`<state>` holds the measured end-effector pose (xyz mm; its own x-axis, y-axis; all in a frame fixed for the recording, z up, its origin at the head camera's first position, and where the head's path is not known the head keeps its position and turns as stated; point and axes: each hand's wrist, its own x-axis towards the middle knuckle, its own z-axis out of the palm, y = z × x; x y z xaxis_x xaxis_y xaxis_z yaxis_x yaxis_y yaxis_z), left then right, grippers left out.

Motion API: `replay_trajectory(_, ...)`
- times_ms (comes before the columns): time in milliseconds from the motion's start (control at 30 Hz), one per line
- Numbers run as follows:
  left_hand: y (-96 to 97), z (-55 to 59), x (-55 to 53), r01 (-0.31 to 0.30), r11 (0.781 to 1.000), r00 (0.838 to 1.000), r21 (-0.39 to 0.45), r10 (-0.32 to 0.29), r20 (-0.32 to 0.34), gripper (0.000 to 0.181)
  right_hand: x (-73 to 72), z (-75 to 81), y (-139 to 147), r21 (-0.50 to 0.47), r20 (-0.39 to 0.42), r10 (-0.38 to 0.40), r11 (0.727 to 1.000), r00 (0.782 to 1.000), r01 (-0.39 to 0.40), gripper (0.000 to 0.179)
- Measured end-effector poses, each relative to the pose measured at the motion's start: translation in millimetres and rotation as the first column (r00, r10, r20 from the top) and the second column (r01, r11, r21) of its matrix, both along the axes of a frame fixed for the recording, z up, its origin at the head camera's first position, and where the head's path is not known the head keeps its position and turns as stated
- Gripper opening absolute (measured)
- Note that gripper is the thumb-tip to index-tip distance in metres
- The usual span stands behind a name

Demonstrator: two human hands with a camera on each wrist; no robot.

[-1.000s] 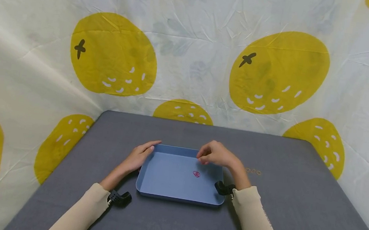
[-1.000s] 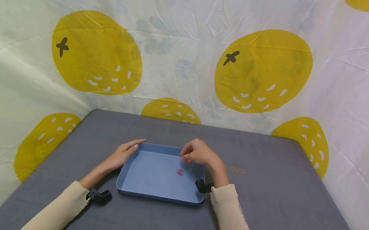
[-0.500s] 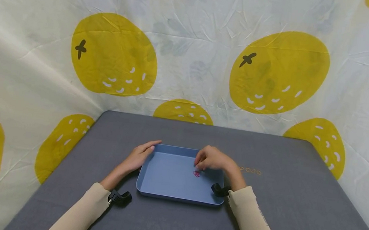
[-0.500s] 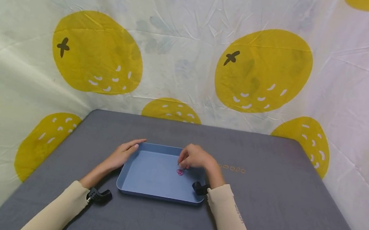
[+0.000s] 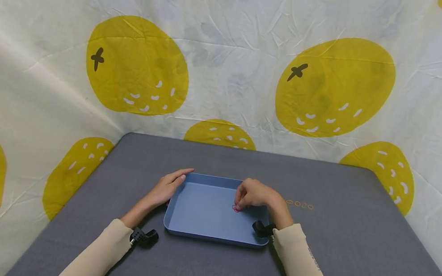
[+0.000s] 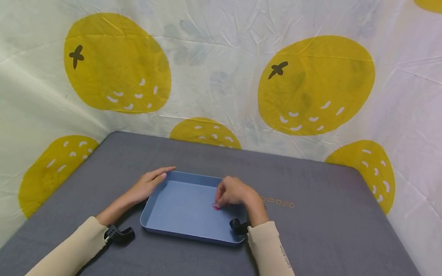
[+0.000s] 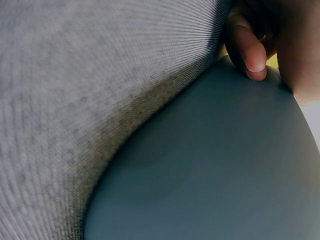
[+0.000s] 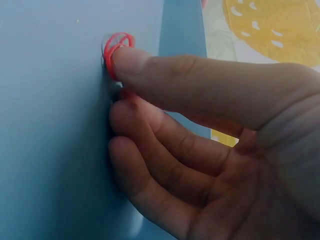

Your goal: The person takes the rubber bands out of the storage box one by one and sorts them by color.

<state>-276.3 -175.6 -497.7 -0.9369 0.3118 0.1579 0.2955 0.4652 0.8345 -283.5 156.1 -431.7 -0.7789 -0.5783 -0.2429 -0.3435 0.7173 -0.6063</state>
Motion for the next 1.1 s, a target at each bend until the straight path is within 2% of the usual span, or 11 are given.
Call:
replay_trajectory(467, -0.1, -3.0, 0.2, 0.008, 1.000, 1.000, 0.011, -0.008, 0.007, 0.043, 0.1, -3.2, 3.0, -0.037, 0.026, 0.050, 0.998, 0.998, -0.049, 0.010)
replay_trajectory(800, -0.2, -2.6, 0.4, 0.012, 1.000, 1.000, 0.010, -0.013, 0.013, 0.042, -1.3, -3.6, 5.8, -0.081, 0.040, 0.049, 0.996, 0.998, -0.046, 0.008)
replay_trajectory(1100, -1.8, -1.0, -1.8, 0.011, 1.000, 1.000, 0.001, -0.011, 0.006, 0.042, -0.6, 3.1, 9.2, -0.154, 0.027, 0.067, 0.986, 0.997, -0.062, 0.007)
